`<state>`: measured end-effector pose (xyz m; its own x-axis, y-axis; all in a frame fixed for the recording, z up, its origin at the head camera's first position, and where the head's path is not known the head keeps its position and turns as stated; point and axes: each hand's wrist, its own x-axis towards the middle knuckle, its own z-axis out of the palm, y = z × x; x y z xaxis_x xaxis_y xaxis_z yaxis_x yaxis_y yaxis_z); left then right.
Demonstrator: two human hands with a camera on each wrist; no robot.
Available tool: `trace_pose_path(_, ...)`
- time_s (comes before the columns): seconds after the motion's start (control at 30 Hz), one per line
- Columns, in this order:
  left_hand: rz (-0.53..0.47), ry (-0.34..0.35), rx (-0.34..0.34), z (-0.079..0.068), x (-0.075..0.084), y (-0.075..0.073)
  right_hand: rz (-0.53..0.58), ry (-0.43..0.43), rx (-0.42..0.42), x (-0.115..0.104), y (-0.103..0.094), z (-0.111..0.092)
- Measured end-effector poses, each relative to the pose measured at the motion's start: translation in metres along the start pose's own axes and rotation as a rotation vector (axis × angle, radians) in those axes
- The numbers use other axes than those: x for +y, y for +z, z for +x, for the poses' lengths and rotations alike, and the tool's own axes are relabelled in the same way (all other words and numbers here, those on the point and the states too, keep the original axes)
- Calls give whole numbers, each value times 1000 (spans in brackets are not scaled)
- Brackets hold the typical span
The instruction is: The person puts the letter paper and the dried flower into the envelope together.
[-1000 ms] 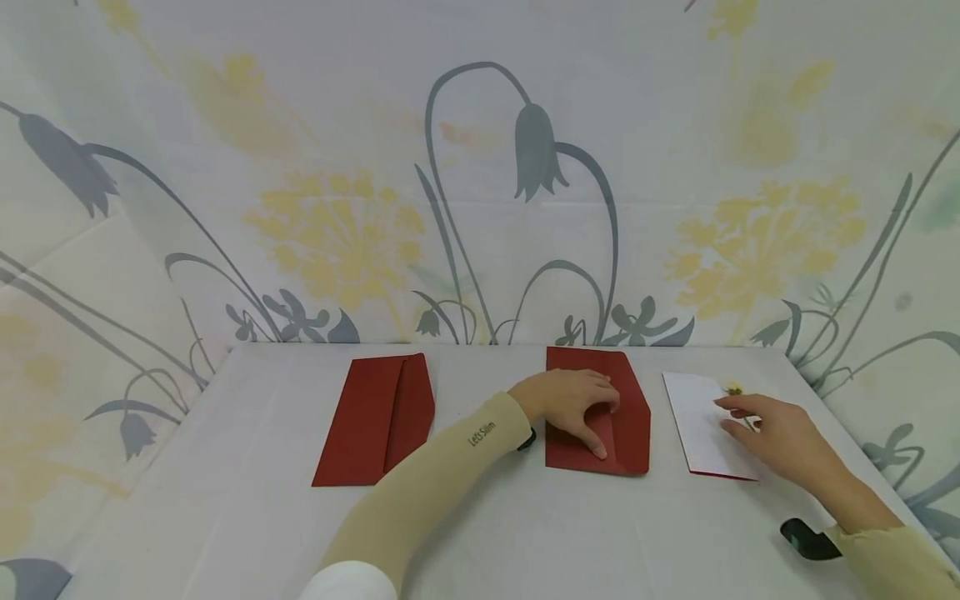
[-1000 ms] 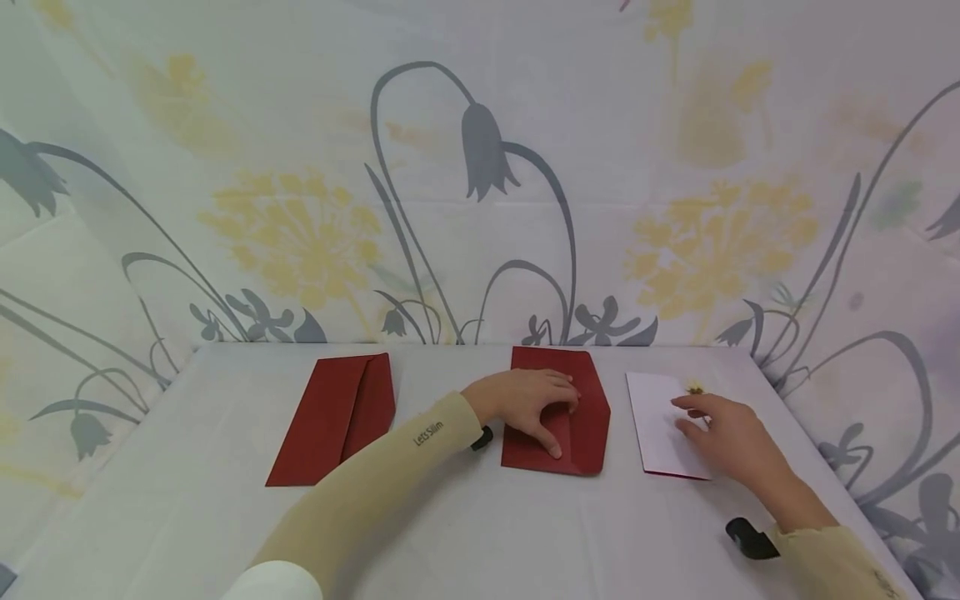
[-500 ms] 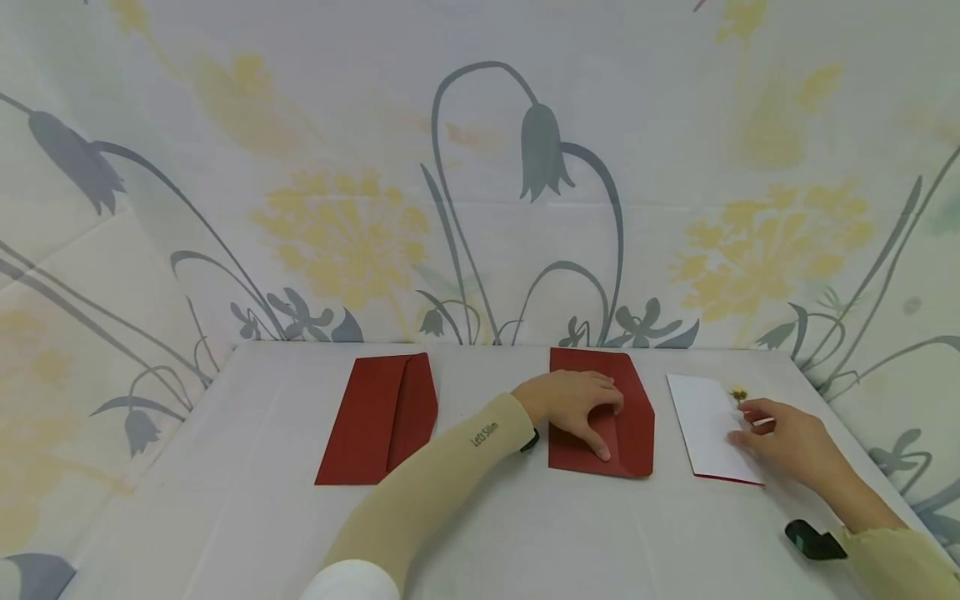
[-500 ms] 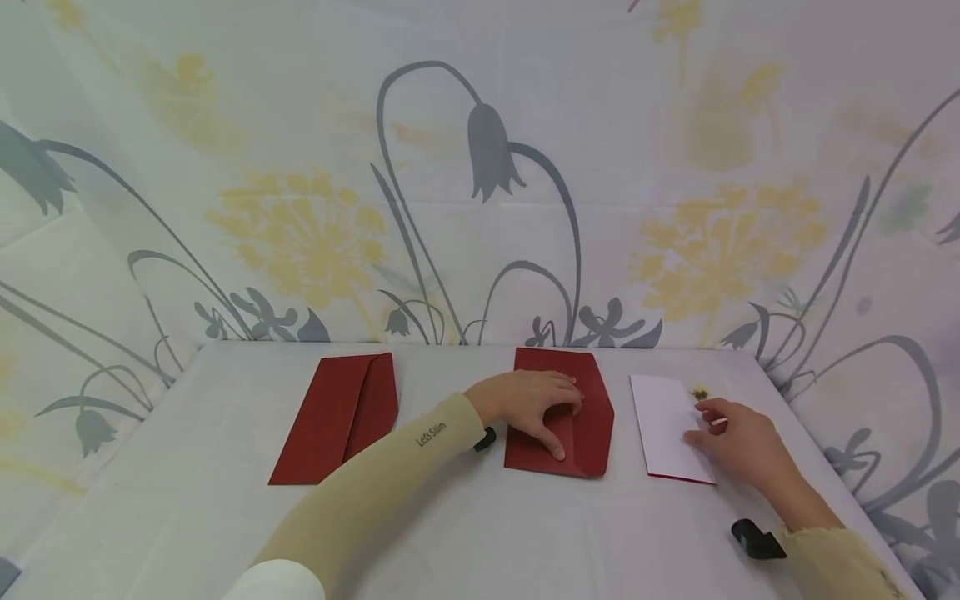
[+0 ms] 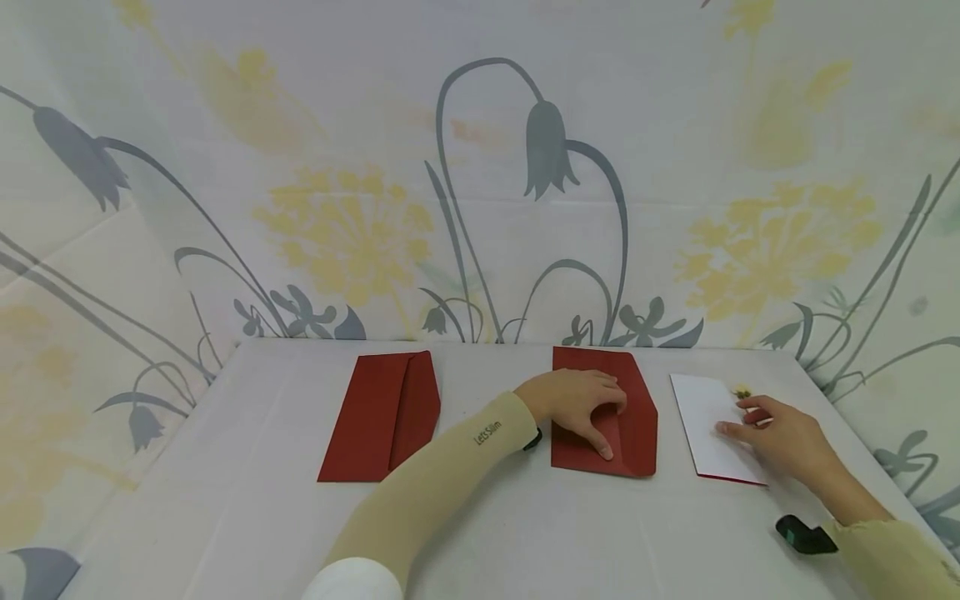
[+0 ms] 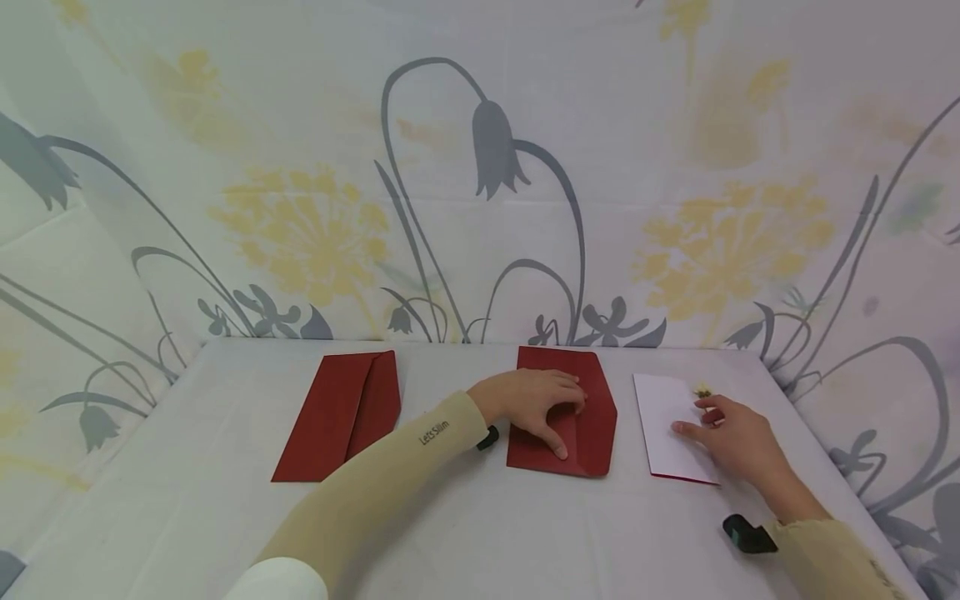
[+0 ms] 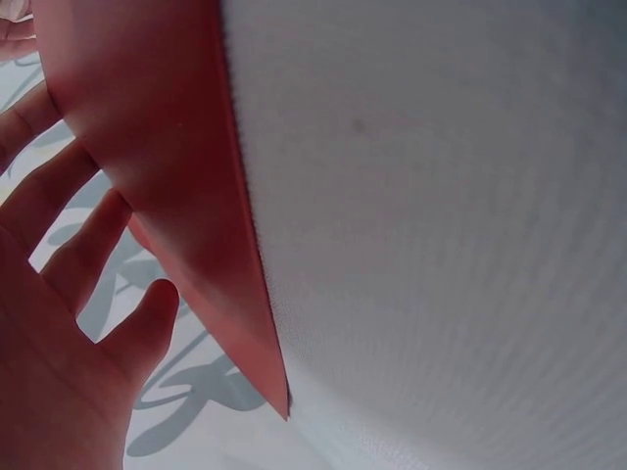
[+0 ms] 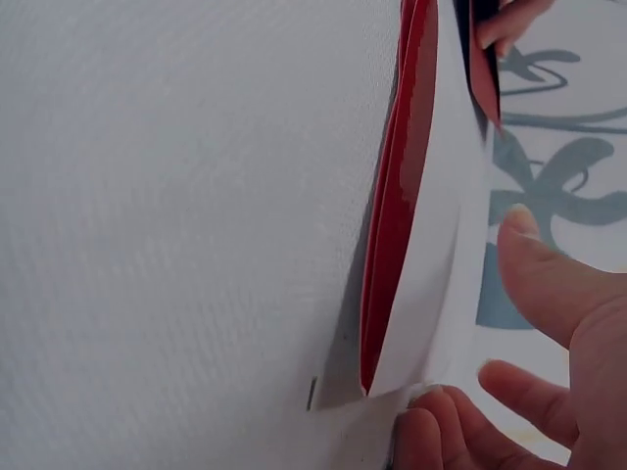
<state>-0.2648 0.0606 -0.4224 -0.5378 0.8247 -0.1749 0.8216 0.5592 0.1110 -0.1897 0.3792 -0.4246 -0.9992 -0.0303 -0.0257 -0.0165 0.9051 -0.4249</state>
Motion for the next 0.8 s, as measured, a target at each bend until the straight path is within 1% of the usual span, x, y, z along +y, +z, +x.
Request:
trace_pose_path(0.3, -11, -1, -4, 0, 0, -2, -16, 84, -11, -8, 3, 5)
trace_pose_path(0.6, -6, 8, 0, -1, 3, 0, 59, 108, 3, -9, 3, -1)
trace_pose_path(0.7, -9, 12, 10, -2, 3, -2, 61, 118, 16, -11, 3, -1)
trace_pose_path(0.8, -8, 15, 12, -3, 3, -3, 66, 141, 10, -14, 1, -1)
